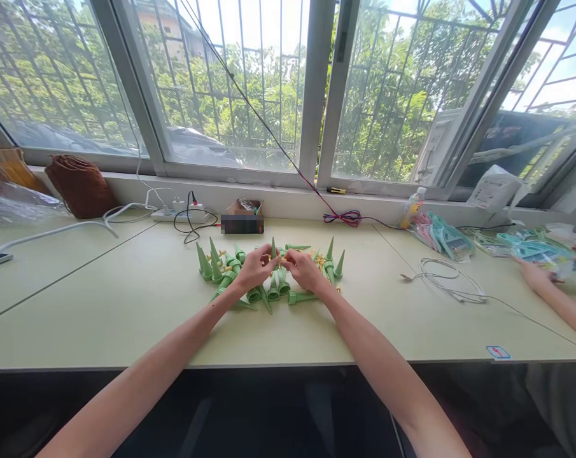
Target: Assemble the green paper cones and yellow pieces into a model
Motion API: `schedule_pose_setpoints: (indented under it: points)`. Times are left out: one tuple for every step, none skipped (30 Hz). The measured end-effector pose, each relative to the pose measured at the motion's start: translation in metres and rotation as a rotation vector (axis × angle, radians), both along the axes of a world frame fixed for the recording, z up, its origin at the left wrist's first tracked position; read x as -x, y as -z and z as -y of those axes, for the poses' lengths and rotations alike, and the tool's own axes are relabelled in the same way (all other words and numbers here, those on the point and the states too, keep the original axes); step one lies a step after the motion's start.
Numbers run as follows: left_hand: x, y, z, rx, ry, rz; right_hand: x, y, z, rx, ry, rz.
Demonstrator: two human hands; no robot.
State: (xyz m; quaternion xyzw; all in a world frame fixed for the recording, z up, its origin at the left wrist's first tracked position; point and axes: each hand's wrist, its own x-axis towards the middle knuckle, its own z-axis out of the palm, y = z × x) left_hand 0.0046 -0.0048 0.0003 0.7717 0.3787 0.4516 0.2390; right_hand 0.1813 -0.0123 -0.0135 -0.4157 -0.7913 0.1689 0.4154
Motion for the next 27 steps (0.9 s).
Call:
schedule_pose_setpoints:
  points:
    - [0.0004,0.0007,-0.0004,0.000,0.005,-0.004,-0.0001,0.0001,0.0001,0.003,-0.001,-0.001]
    - [0.0008,0.0013,-0.0008,0.001,0.012,-0.006,-0.0001,0.0001,0.0001,0.006,-0.002,-0.002]
    - [0.0011,0.0019,-0.0012,0.003,0.020,-0.005,-0.0002,0.0001,0.0002,0.008,-0.003,-0.003]
    - [0.0013,0.0024,-0.0016,0.003,0.028,-0.002,-0.0003,0.0000,0.0003,0.008,-0.004,-0.003]
    - [0.0015,0.0026,-0.0020,0.003,0.036,0.001,-0.0005,-0.0001,0.0004,0.009,-0.005,0.001]
    - [0.0016,0.0027,-0.0023,0.001,0.042,0.003,-0.0007,-0.0002,0.0005,0.010,-0.003,0.006]
    - [0.0016,0.0026,-0.0025,-0.001,0.047,0.003,-0.0009,-0.0003,0.0005,0.012,0.001,0.012]
    - [0.0016,0.0023,-0.0026,0.000,0.050,0.002,-0.0011,-0.0003,0.0005,0.013,0.004,0.017]
    - [0.0014,0.0021,-0.0026,0.001,0.052,0.000,-0.0013,-0.0003,0.0005,0.014,0.008,0.022]
    - [0.0012,0.0018,-0.0024,0.002,0.054,-0.002,-0.0014,-0.0003,0.0005,0.014,0.010,0.024]
    - [0.0010,0.0015,-0.0022,0.002,0.056,-0.002,-0.0015,-0.0003,0.0004,0.014,0.012,0.026]
    - [0.0008,0.0012,-0.0019,0.002,0.057,-0.001,-0.0015,-0.0003,0.0005,0.014,0.013,0.027]
    - [0.0005,0.0011,-0.0017,0.001,0.057,0.001,-0.0014,-0.0003,0.0006,0.017,0.014,0.030]
    - [0.0003,0.0010,-0.0015,0.000,0.052,0.004,-0.0013,-0.0004,0.0007,0.019,0.017,0.031]
    - [0.0001,0.0009,-0.0014,0.000,0.044,0.007,-0.0012,-0.0006,0.0009,0.021,0.021,0.031]
    - [-0.0001,0.0009,-0.0014,-0.001,0.034,0.010,-0.0010,-0.0007,0.0010,0.020,0.023,0.028]
    - [-0.0002,0.0008,-0.0015,-0.003,0.022,0.012,-0.0008,-0.0009,0.0010,0.014,0.022,0.021]
    - [-0.0003,0.0008,-0.0016,-0.006,0.012,0.014,-0.0007,-0.0011,0.0009,0.003,0.017,0.010]
    - [-0.0003,0.0007,-0.0018,-0.008,0.006,0.014,-0.0005,-0.0012,0.0007,-0.012,0.010,-0.001]
    - [-0.0002,0.0006,-0.0019,-0.009,0.003,0.015,-0.0004,-0.0013,0.0003,-0.030,0.003,-0.010]
    - [-0.0002,0.0004,-0.0019,-0.008,0.002,0.016,-0.0003,-0.0014,0.0000,-0.049,-0.002,-0.013]
    - [-0.0001,0.0001,-0.0018,-0.007,0.002,0.018,-0.0003,-0.0015,-0.0004,-0.067,-0.003,-0.012]
    - [0.0000,-0.0002,-0.0015,-0.004,0.005,0.017,-0.0002,-0.0016,-0.0007,-0.080,-0.003,-0.009]
    - [0.0001,-0.0006,-0.0011,-0.001,0.010,0.016,0.0000,-0.0016,-0.0009,-0.085,-0.005,-0.006]
    - [0.0001,-0.0010,-0.0007,0.003,0.017,0.017,0.0001,-0.0017,-0.0010,-0.083,-0.009,-0.006]
    - [0.0001,-0.0014,-0.0002,0.007,0.028,0.019,0.0002,-0.0017,-0.0010,-0.078,-0.012,-0.009]
    - [0.0001,-0.0017,0.0002,0.012,0.041,0.024,0.0004,-0.0018,-0.0009,-0.070,-0.013,-0.014]
